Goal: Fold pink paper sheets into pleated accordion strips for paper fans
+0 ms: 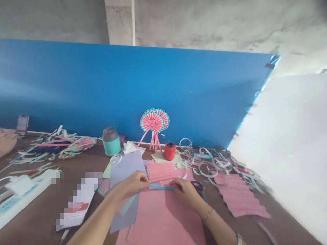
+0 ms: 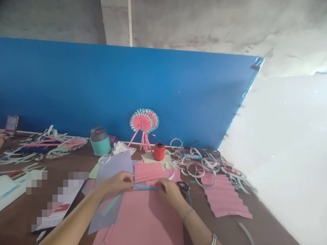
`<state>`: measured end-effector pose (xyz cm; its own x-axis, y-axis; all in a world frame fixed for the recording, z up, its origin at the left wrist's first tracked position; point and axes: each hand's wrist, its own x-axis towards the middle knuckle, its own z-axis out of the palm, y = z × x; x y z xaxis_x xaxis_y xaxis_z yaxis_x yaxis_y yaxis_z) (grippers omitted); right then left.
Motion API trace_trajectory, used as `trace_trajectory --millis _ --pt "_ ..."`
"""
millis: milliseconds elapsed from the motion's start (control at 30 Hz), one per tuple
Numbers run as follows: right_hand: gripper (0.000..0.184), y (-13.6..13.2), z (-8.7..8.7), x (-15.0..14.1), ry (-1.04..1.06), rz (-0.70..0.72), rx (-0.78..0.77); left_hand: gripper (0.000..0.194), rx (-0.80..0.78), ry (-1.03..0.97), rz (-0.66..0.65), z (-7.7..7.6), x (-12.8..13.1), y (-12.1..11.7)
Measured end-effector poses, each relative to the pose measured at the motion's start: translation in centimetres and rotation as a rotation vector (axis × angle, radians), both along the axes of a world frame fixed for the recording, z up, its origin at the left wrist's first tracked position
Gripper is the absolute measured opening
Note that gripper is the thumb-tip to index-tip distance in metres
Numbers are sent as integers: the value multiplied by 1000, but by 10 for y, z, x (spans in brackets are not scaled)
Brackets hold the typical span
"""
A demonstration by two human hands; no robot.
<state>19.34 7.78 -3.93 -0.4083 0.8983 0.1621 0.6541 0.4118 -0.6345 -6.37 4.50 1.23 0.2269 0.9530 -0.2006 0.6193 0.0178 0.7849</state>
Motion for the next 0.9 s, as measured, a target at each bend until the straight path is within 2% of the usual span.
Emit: trace_trajectory --millis 200,533,733,900 --pt "36 5 -6 6 52 28 33 16 69 -31 86 0 9 1" --pt "28 5 -7 -1 42 -12 36 8 61 148 188 -1 -8 5" --pt "28 3 -4 -2 91 -11 41 8 20 147 108 -5 -11 5" --pt "30 5 -7 2 93 -37 60 14 52 116 43 -7 -12 5"
